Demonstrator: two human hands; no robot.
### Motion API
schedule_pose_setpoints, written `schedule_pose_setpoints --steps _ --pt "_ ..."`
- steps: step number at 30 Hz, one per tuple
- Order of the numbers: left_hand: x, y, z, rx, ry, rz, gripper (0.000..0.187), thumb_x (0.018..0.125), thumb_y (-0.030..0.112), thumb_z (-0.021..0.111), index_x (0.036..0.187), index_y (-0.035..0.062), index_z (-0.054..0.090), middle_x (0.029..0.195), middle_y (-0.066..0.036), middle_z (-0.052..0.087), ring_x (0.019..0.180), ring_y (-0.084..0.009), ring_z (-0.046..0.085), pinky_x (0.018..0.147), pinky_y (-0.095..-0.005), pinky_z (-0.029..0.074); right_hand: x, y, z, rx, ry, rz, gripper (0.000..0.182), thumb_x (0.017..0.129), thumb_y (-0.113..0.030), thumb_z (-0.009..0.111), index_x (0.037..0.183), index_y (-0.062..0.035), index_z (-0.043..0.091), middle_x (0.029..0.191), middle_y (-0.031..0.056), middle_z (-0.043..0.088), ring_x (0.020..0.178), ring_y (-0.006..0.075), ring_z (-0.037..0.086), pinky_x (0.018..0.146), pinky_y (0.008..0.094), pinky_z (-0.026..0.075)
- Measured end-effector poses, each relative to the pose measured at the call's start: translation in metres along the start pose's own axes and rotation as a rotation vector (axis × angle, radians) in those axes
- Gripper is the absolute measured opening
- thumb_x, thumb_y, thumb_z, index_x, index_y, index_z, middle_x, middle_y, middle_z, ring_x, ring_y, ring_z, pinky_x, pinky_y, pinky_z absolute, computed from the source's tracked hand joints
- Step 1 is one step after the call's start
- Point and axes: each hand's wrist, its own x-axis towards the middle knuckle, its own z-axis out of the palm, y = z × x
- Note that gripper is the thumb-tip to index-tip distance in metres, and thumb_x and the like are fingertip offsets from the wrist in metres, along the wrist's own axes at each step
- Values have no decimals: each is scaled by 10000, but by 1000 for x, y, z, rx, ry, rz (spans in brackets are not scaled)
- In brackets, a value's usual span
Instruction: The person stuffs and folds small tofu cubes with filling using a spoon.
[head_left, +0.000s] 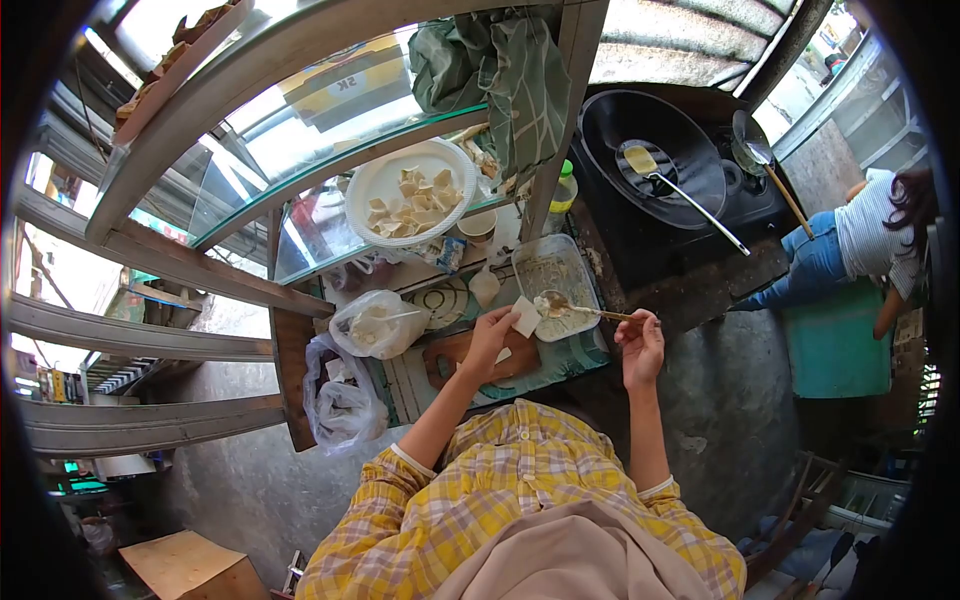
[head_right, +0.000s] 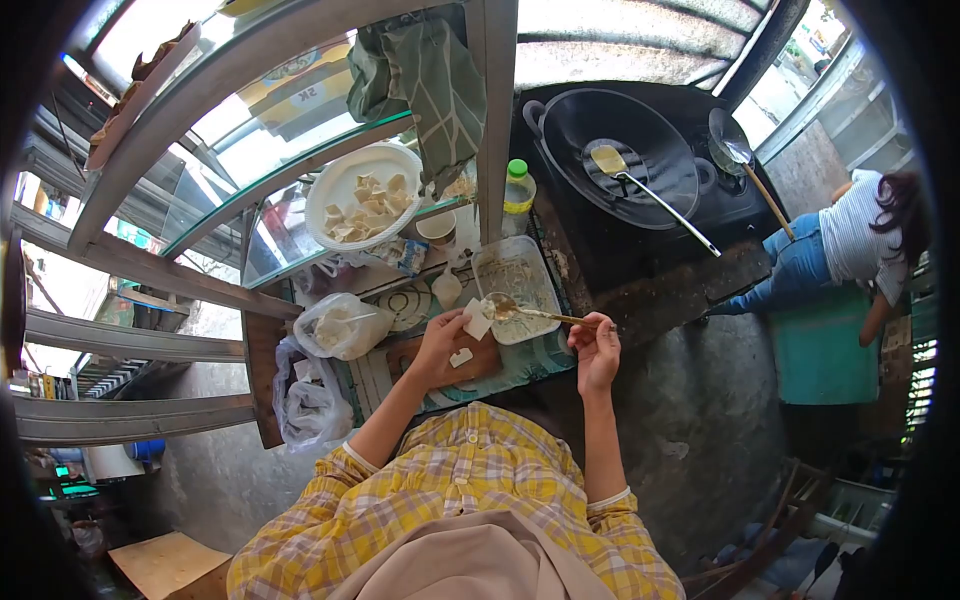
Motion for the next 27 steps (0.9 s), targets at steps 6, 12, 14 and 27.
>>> schedule_pose_setpoints --steps 6,12,14,27 --pt "-11 22 25 -115 -75 30 276 894 119 498 1099 -53 561 968 -79 624 848 -150 619 751 -267 527 1 -20 17 -207 16 -78 300 965 -281 385 916 -32 546 758 68 593 649 128 565 616 247 463" --pt "-8 14 21 -106 -87 47 300 912 120 466 1140 -68 519 1013 -119 615 877 -183 628 761 -285 540 -6 -27 32 -407 14 -241 285 969 -243 378 934 -18 551 768 60 590 655 109 558 626 230 452" --pt "-8 14 21 -115 -86 48 302 915 116 460 1149 -68 513 1018 -123 613 882 -190 629 766 -291 541 -9 -30 36 -480 -69 -304 288 968 -242 384 943 -9 553 784 65 590 663 110 555 626 231 446" --pt "-22 44 31 -300 -136 -56 305 906 97 441 1150 -79 488 1044 -164 600 903 -231 627 809 -321 536 -9 -25 28 16 -171 -130 275 949 -272 414 911 -33 546 941 107 581 766 186 552 684 314 436"
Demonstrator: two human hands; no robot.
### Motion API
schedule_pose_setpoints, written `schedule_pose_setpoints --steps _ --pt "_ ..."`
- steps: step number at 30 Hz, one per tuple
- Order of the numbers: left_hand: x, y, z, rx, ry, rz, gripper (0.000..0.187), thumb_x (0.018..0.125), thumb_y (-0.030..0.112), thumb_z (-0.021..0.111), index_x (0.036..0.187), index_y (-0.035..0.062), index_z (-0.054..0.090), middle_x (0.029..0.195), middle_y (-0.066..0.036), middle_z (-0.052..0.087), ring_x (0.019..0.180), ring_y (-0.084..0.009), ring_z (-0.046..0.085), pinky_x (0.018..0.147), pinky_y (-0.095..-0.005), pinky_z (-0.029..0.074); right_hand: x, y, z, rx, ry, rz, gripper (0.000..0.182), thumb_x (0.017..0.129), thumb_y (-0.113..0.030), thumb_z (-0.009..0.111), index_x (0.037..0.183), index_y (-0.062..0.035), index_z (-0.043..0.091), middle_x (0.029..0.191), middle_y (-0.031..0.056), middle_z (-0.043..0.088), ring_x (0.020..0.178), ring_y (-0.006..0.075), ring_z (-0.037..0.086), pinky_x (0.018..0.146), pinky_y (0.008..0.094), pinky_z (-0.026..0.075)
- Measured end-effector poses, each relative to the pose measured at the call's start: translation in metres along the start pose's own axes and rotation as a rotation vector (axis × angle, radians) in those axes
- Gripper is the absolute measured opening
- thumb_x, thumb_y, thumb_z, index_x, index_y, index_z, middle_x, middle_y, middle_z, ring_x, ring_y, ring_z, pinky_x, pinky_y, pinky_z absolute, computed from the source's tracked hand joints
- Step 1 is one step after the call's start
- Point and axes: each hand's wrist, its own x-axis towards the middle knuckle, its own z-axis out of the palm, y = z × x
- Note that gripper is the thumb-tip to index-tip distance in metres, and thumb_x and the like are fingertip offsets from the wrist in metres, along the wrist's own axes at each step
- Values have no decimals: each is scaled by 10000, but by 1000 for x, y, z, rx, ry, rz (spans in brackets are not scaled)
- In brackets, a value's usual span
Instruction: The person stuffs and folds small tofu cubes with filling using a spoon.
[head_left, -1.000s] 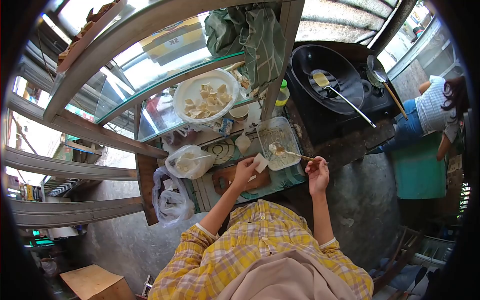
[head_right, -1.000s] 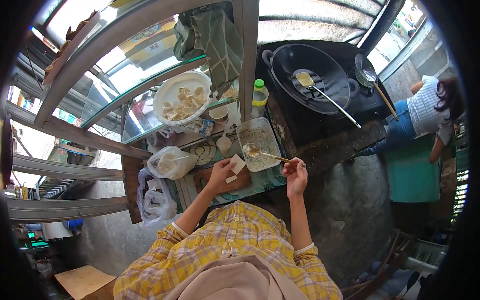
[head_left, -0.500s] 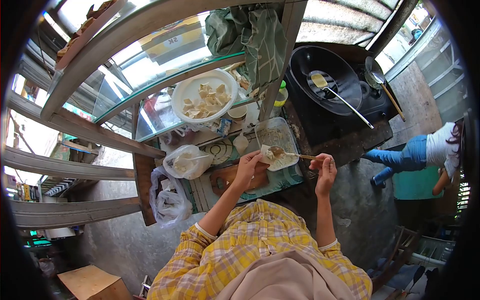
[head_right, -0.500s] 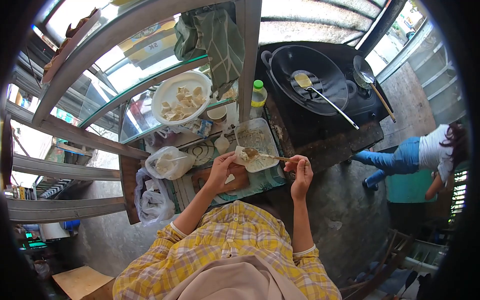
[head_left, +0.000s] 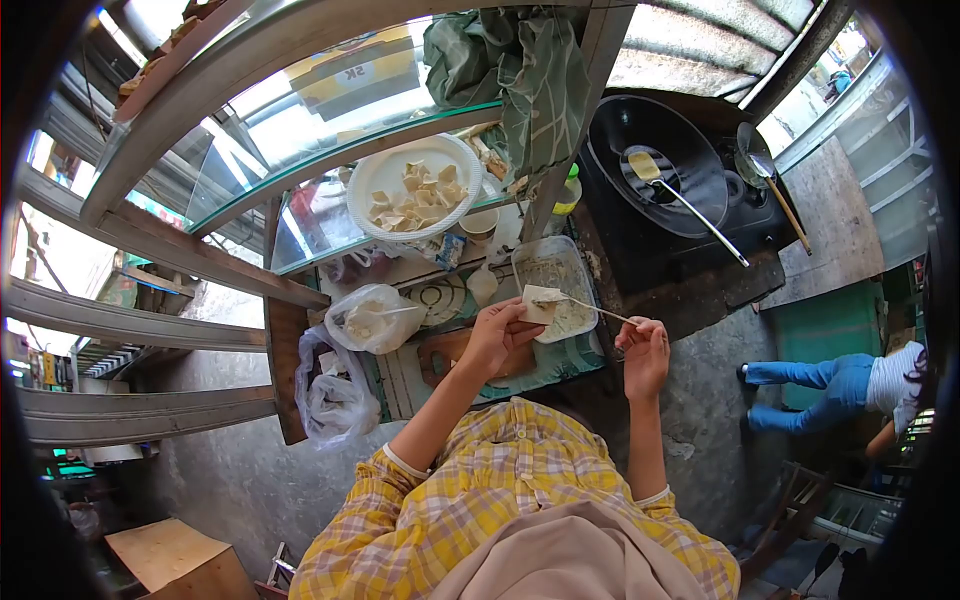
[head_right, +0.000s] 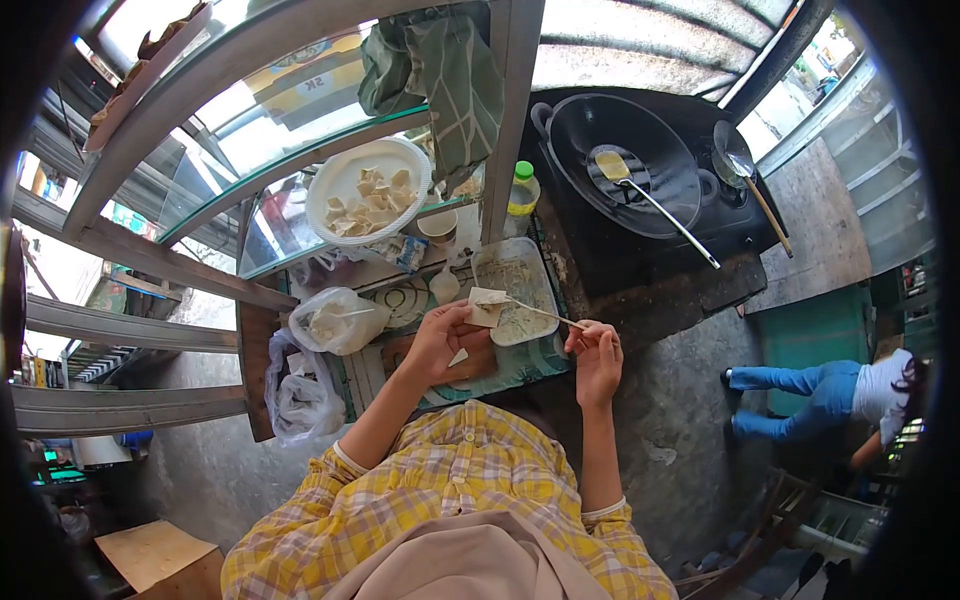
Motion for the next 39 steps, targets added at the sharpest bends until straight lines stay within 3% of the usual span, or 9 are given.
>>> schedule_pose_setpoints --steps 12,25,34,39 --pt "-6 5 12 -433 -114 -172 277 904 166 442 1054 -53 521 1041 -150 603 984 -262 592 912 -358 488 -12 16 1 448 106 258 189 927 -218 409 791 -109 480 897 53 577 790 162 512 703 308 413" --pt "-13 2 8 -538 -88 -243 288 921 140 416 1087 -83 491 1080 -181 582 1029 -304 569 920 -384 482 -12 15 -3 417 51 214 151 902 -184 401 775 -114 445 873 52 549 808 172 519 705 315 410" --pt "-16 -3 -6 -375 8 -196 312 915 134 417 1114 -104 454 1078 -202 573 1005 -291 583 882 -381 510 -16 25 -16 400 123 234 135 899 -184 414 793 -115 462 875 43 562 807 164 516 713 303 421" --pt "-21 4 -21 -75 171 29 295 912 153 452 1083 -83 496 1042 -178 597 974 -259 601 834 -355 522 -19 44 -44 320 279 222 163 908 -211 422 856 -87 513 885 52 589 805 156 540 714 293 434"
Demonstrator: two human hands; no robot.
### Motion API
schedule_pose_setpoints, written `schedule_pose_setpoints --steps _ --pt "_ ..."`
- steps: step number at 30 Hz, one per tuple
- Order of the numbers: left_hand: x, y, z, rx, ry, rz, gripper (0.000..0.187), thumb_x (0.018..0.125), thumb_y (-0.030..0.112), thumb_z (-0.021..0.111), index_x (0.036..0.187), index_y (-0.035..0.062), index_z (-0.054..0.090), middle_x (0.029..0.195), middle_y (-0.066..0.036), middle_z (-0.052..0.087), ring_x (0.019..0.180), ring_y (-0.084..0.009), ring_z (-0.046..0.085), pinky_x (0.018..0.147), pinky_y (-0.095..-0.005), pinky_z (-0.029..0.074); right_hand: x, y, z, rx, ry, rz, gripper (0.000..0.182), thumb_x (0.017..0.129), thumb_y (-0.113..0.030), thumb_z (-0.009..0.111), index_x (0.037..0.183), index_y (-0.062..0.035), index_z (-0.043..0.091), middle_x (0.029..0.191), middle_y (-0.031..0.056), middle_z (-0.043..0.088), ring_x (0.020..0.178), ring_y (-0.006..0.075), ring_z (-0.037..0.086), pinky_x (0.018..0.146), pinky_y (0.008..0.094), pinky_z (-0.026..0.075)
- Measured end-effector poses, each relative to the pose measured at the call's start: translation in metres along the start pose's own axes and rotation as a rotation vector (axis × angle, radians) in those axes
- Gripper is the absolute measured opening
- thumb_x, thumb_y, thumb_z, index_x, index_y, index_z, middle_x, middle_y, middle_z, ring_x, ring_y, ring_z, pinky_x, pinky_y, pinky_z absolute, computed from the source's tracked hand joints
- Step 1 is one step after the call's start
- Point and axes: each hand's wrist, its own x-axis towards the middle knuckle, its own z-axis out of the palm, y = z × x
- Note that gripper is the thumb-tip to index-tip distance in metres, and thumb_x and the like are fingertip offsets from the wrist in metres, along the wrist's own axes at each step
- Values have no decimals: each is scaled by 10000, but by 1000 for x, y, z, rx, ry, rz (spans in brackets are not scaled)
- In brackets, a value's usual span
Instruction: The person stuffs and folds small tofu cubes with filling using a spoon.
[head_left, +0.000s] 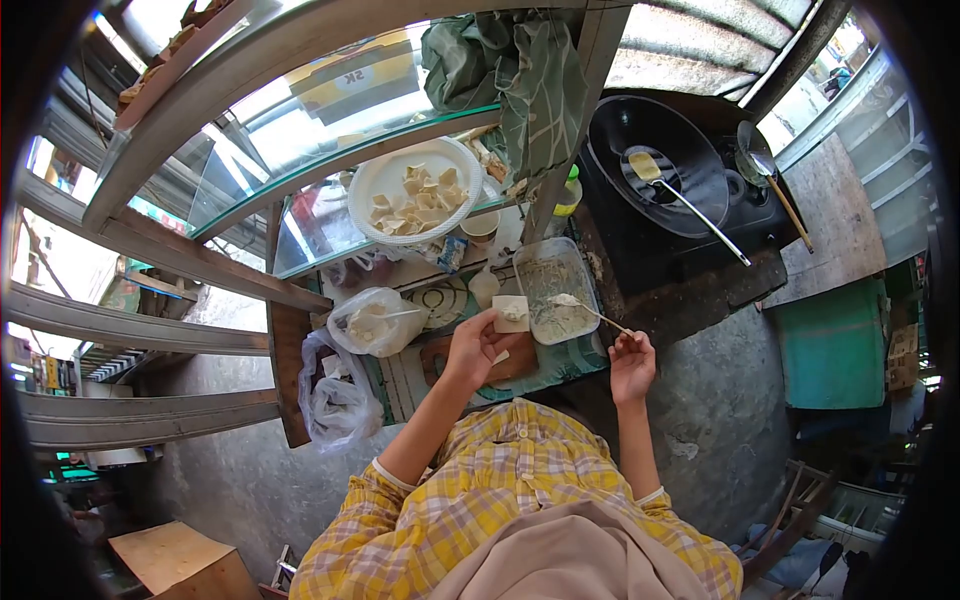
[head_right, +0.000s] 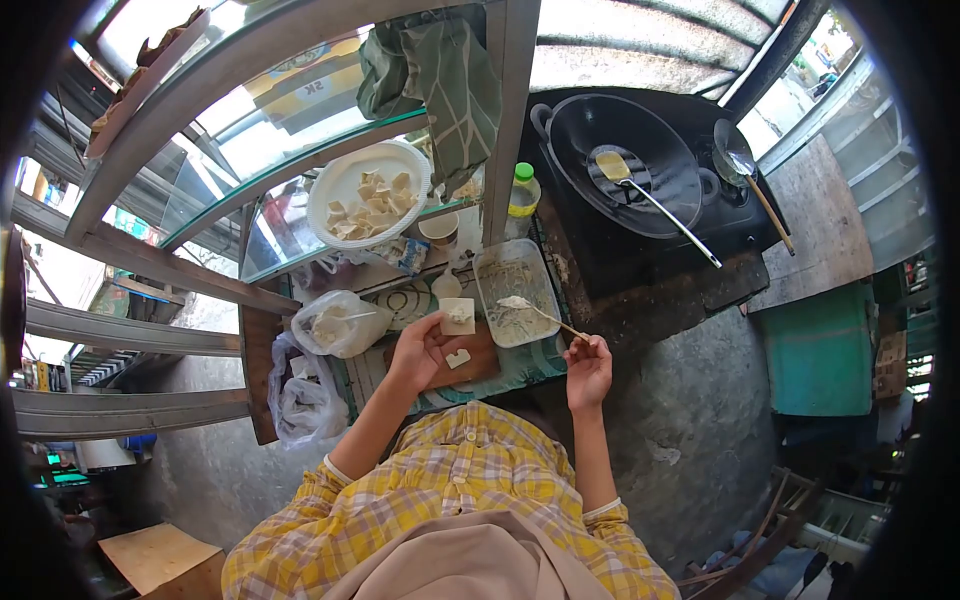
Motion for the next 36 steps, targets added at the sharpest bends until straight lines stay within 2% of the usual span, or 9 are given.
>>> schedule_pose_setpoints --steps 6,7,10,11,15,22,25,30,36 --pt "-3 3 -9 141 -11 132 269 908 173 482 1066 -38 537 1022 -146 615 953 -239 613 820 -353 520 6 32 -27 -1221 -258 -269 206 872 -176 503 1019 -63 594 903 67 610 855 197 554 763 286 416" --pt "-4 3 -8 143 -19 135 269 907 172 484 1070 -35 538 1025 -144 615 953 -239 613 824 -358 520 4 26 -14 -1526 -449 -370 245 829 -156 554 1056 -75 597 953 89 597 908 251 539 802 309 397" --pt "-8 2 -1 147 -36 104 284 906 170 486 1089 -41 534 1028 -148 614 948 -247 617 835 -369 517 -19 19 33 -2000 -431 -649 288 811 -163 568 1087 -85 591 1066 120 552 954 286 513 834 333 382" --pt "-10 1 2 157 -59 97 292 906 170 485 1101 -44 529 1029 -148 614 937 -247 622 828 -365 521 -22 19 45 -1960 -416 -626 323 800 -165 591 1114 -91 581 1160 134 494 977 289 502 839 357 389" --pt "-9 -11 11 242 -105 92 318 912 173 477 1136 -49 516 1023 -145 617 886 -236 640 789 -334 539 -18 42 69 -1251 -513 -265 371 784 -101 602 1143 -31 538 1111 125 508 935 269 519 787 345 428" --pt "16 -36 -16 685 52 272 273 884 163 529 1054 -32 616 902 -84 665 760 -89 606 672 -240 492 -16 51 70 -1278 -561 -194 340 776 -56 582 1095 43 515 938 130 530 778 233 556 712 313 439" --pt "19 -39 -23 803 25 361 259 865 154 549 1024 -33 628 861 -76 673 735 -87 603 663 -243 482 -17 54 68 -1281 -564 -179 332 769 -56 587 1082 37 528 882 119 542 744 228 560 693 316 438" --pt "18 -38 -24 759 0 272 248 861 129 548 1018 -48 622 865 -76 674 744 -85 599 655 -243 473 -16 63 63 -1180 -443 -158 338 759 -56 610 1088 6 567 863 75 599 730 163 581 656 302 441" --pt "12 -33 -15 833 -75 290 267 908 119 489 1109 -32 580 939 -81 637 770 -135 643 644 -232 531 -18 74 61 -685 -276 18 310 824 -101 633 1113 2 584 916 38 643 771 74 577 686 223 445"
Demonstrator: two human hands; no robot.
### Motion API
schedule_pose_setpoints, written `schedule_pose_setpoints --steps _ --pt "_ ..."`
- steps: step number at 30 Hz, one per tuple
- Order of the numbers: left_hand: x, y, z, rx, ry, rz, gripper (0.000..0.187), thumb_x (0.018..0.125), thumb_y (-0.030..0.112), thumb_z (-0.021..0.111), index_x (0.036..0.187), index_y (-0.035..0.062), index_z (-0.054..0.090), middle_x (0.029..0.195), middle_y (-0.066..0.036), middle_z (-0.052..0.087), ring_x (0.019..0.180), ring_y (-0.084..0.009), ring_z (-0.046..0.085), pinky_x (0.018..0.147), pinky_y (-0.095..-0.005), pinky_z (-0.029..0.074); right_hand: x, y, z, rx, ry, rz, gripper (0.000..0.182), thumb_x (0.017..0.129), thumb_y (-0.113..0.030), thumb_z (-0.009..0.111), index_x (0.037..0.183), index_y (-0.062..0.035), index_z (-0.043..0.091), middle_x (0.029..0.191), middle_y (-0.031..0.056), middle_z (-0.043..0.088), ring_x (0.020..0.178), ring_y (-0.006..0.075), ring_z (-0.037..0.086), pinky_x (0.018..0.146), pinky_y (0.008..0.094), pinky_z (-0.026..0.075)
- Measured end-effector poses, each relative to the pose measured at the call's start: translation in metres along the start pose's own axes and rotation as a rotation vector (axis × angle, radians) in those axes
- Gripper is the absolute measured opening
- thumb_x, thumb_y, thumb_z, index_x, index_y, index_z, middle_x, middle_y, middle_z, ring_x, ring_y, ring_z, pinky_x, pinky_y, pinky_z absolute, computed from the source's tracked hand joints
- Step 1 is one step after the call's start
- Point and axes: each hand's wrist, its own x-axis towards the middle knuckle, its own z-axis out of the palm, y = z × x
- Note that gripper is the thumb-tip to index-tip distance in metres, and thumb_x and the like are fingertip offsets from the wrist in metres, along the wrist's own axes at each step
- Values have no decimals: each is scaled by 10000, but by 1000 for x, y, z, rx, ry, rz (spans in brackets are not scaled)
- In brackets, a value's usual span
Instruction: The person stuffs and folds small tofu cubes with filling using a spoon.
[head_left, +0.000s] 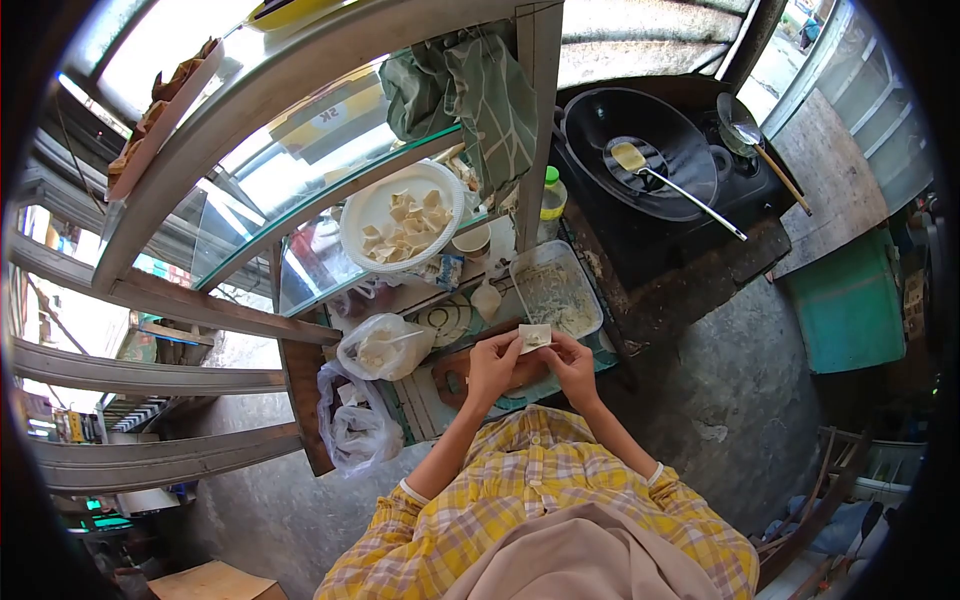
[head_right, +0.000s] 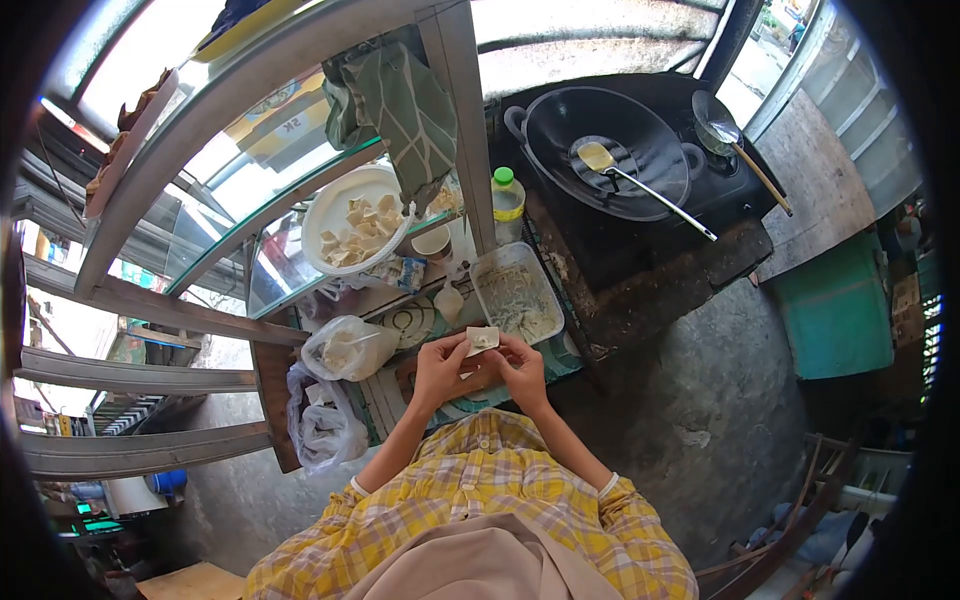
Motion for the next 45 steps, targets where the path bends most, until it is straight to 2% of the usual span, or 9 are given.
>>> schedule_pose_setpoints --steps 4,7,10,13,15,19,27,36,45 --pt "-7 21 10 -177 32 -57 263 875 126 545 1057 -53 607 883 -58 656 786 -78 593 695 -226 478 -2 -10 9 187 102 1 281 848 -118 619 1086 30 591 907 45 642 785 77 563 675 227 426" --pt "-12 34 10 -406 -64 -101 320 874 134 565 1147 -32 562 975 -56 632 841 -87 591 742 -221 473 0 -13 12 223 197 13 264 850 -122 618 1067 27 602 865 37 637 752 72 552 662 220 425" --pt "-17 32 14 -219 -114 118 371 870 103 570 1216 -18 509 1072 -60 598 919 -95 576 785 -230 471 4 -6 9 281 238 -6 248 849 -117 620 1052 25 611 861 30 637 730 61 545 656 207 426" --pt "-23 41 22 -307 -90 167 400 866 81 578 1240 -21 481 1110 -64 581 972 -101 557 795 -239 474 6 -7 13 340 258 -34 240 839 -111 634 1039 20 623 896 31 649 732 46 551 664 191 434" --pt "-22 43 27 -362 -37 152 380 860 94 592 1211 -27 509 1041 -59 609 884 -98 576 771 -231 468 6 -12 18 328 290 -38 231 837 -103 634 1033 20 625 892 32 650 734 49 555 667 190 438" --pt "-22 41 27 -388 -22 133 355 876 92 571 1206 -25 512 1092 -71 592 932 -112 575 787 -235 478 6 -30 29 266 359 -116 310 827 -70 634 1122 -1 569 883 46 647 750 73 575 659 214 453" --pt "-24 40 33 -422 79 185 298 888 117 561 1139 -43 559 973 -72 632 834 -106 598 754 -233 488 3 -50 37 171 400 -238 518 789 4 656 1264 -24 452 869 61 661 751 59 586 676 170 442" --pt "-33 62 32 -345 175 319 235 859 66 592 1057 -61 600 908 -69 644 784 -98 600 720 -223 480 2 -68 32 -344 312 -612 503 750 -16 699 1209 2 492 821 75 673 747 111 620 652 232 459" --pt "-39 83 26 -38 161 613 115 824 -17 597 924 -73 606 830 -71 622 721 -85 555 623 -200 431 -2 -91 40 -220 188 -797 339 770 -5 677 1008 -55 440 827 109 663 764 166 631 671 272 481"
